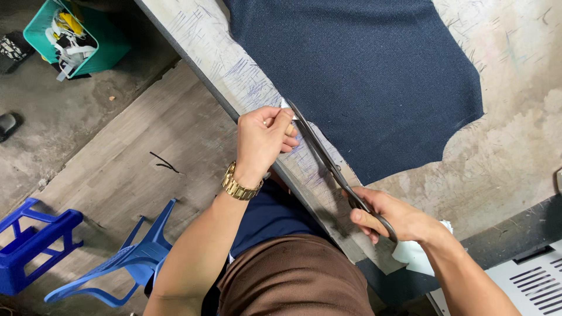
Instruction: The person aligns a white paper pattern on a dark blue fabric and cuts the fabric along the pattern edge using shears. They then measure and mark the paper pattern with a ruler and chalk, and cut the paper along the marked lines.
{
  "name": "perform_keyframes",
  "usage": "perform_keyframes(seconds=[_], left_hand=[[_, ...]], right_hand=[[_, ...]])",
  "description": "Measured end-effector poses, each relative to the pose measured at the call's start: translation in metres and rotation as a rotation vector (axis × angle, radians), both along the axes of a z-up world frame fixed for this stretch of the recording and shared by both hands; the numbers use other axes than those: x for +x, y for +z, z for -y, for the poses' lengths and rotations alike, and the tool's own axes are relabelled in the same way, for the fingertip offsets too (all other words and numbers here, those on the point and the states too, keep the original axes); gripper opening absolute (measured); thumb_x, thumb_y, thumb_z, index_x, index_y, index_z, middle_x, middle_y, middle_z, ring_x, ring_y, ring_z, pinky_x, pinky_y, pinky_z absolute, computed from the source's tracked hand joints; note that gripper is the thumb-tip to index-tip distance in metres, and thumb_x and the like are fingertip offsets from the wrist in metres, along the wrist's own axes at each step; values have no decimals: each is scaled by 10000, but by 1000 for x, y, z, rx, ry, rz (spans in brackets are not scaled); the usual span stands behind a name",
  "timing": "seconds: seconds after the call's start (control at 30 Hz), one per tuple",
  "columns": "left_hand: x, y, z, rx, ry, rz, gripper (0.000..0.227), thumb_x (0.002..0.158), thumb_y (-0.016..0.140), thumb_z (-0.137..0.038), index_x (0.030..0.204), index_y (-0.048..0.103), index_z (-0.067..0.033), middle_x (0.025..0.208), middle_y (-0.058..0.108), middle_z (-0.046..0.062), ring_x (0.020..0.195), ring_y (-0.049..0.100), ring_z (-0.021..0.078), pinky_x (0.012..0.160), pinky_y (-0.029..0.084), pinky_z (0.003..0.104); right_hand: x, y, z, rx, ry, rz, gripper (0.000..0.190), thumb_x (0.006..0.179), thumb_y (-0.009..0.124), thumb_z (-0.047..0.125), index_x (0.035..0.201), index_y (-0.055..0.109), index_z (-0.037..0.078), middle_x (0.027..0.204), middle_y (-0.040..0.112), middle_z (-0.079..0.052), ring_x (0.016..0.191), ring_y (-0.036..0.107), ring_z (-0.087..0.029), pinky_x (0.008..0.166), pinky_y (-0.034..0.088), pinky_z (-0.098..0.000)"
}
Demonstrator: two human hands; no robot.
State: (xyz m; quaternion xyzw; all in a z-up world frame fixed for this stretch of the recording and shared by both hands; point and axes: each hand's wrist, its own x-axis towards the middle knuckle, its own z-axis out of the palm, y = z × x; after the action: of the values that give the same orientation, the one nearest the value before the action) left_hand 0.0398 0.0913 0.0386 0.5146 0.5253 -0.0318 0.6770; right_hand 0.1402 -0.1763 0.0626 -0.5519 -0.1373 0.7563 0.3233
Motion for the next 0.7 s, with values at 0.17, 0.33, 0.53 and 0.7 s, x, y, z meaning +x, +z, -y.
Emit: perform_keyframes(seconds=[0.17, 0.33, 0.53, 0.7], left_hand=[[0, -1, 1, -2, 16, 9, 233, 953, 619, -142, 974, 722, 66, 690, 726, 212, 549, 749, 223, 468, 640, 277], [-1, -1, 0, -7, 11, 18, 244, 958, 606, -143, 979, 716, 74, 689, 723, 212, 552, 748, 228, 474, 639, 277], [0, 1, 0, -2, 12, 19, 232, 964, 601, -137, 961, 715, 65, 683, 723, 207, 548, 747, 223, 473, 641, 276], [-1, -4, 2, 2, 11, 15, 225, 961, 606, -135, 953, 718, 59, 671, 719, 203, 540, 744, 218, 473, 643, 276]], right_hand=[[2, -3, -6, -34, 31, 31, 521, 914, 674, 430, 1158, 659, -30, 514, 649, -76, 396, 689, -179, 432, 578, -306], [-2, -9, -4, -40, 38, 70, 535, 914, 678, 416, 1198, 652, -36, 516, 657, -84, 392, 688, -180, 419, 573, -302], [1, 2, -15, -63, 37, 86, 497, 900, 701, 418, 1113, 672, -30, 463, 651, -91, 364, 682, -189, 399, 543, -289], [5, 8, -21, -88, 61, 97, 469, 901, 707, 417, 1075, 671, -18, 426, 638, -97, 340, 651, -183, 392, 511, -285]])
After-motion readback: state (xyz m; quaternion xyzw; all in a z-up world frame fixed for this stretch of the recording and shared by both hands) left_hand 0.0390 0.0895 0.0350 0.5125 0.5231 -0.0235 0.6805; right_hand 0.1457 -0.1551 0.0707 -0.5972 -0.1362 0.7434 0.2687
